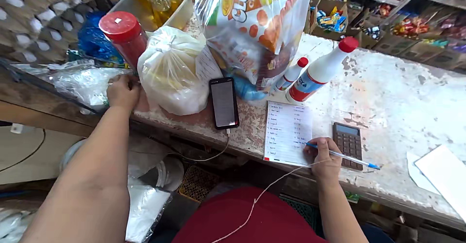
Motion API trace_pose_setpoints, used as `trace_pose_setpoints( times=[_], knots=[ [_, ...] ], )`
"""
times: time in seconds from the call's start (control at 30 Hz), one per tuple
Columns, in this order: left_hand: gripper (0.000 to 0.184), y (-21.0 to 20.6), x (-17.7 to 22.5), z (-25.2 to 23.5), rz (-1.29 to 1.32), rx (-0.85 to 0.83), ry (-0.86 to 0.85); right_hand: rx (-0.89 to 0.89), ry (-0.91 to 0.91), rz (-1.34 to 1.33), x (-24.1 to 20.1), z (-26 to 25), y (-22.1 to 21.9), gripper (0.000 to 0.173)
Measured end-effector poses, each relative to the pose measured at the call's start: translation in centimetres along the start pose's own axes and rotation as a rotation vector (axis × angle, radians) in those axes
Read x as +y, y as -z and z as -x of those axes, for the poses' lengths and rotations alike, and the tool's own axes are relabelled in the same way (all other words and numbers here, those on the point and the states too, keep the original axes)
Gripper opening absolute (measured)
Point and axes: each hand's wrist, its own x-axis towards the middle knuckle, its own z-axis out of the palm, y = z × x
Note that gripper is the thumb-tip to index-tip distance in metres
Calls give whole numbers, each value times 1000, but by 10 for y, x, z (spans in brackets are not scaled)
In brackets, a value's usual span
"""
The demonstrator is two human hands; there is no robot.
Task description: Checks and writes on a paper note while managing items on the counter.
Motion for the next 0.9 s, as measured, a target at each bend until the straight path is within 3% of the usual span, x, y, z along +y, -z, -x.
trace_pose_setpoints(
  times=[0.13,0.6,0.9],
  knots=[
    [38,-1,2,-2,-27,-11,14,40,28,11,-1,1,-2,17],
    [36,0,5,0,8,15,38,40,-6,37,-2,1,-2,18],
    [38,1,4,1,21,-10,36,-5,-45,100,0,-6,30,6]
  ],
)
